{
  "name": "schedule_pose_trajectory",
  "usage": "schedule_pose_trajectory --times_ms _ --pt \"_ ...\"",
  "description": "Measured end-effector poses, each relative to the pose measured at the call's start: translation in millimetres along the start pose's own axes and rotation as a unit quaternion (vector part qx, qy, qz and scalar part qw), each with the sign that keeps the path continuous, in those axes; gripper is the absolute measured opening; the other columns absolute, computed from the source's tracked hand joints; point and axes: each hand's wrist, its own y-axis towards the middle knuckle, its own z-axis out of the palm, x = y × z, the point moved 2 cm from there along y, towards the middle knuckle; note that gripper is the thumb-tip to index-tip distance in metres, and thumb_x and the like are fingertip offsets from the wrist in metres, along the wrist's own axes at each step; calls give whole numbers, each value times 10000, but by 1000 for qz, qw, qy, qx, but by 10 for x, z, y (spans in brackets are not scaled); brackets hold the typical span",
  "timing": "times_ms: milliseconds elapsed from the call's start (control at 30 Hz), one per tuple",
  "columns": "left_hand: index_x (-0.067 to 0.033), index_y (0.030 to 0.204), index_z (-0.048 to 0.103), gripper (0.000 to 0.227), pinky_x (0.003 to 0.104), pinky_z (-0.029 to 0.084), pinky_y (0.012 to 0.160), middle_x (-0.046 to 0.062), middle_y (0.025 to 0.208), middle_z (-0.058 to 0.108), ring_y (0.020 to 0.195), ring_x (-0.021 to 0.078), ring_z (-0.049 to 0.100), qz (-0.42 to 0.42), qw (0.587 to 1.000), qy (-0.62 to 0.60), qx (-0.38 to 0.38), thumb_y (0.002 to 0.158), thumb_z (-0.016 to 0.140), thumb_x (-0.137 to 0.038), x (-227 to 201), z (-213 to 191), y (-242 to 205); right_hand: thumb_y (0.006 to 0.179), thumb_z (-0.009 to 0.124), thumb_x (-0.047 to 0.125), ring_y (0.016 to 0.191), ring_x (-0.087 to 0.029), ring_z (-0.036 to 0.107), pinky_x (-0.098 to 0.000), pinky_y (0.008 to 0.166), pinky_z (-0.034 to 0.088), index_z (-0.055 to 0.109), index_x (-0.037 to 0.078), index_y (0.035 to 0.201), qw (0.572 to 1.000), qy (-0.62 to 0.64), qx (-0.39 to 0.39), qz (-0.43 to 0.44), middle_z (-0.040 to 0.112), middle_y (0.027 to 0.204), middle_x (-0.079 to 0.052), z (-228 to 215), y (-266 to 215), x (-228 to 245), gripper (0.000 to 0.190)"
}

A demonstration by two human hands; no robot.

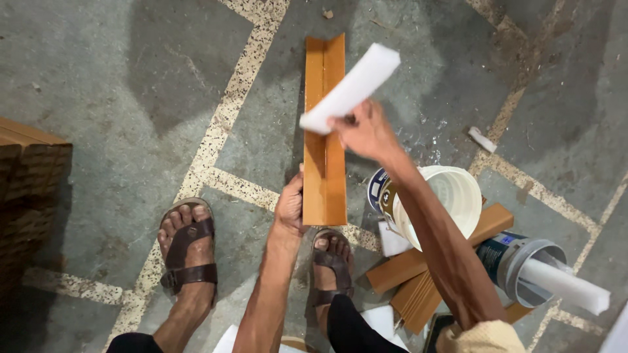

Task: The person applies a white adhesive to wooden strips using a foam brush. They repeatedly dip the brush into a bucket of glue and spread it along the length of each strip, then place the coated strips on the floor.

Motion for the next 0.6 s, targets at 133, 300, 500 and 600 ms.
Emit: schedule_pose_trajectory --times_ms 133,300,500,600 --pt "-19 1363 582 374 389 596 927 128 1225 700 1054 229 707 14 999 7 28 1106 508 -281 -80 -18 44 860 720 77 747 -173 719 -365 638 583 704 -25 1154 991 39 65 -109 771 954 -137 87 -557 -5 312" --pt "-27 1395 570 459 392 598 908 135 1247 681 1069 233 692 -3 999 33 13 1097 496 -368 -139 269 -15 901 729 135 752 -179 698 -335 624 571 730 9 1178 992 109 -14 -57 770 963 -130 -207 -719 -31 304" --pt "-8 1409 527 523 403 576 909 173 1325 657 1135 281 670 -9 983 -14 185 1067 468 -399 -105 434 -218 893 783 191 769 -164 736 -299 679 592 758 34 1119 991 70 -106 -32 789 952 -95 -46 -408 71 277" --pt "-6 1418 530 454 408 558 1018 156 1335 643 1175 263 656 37 998 -11 43 1113 487 -338 -80 182 -104 886 756 167 781 -182 751 -331 685 593 763 48 1109 996 54 -62 -33 800 958 -94 212 -522 -21 253"
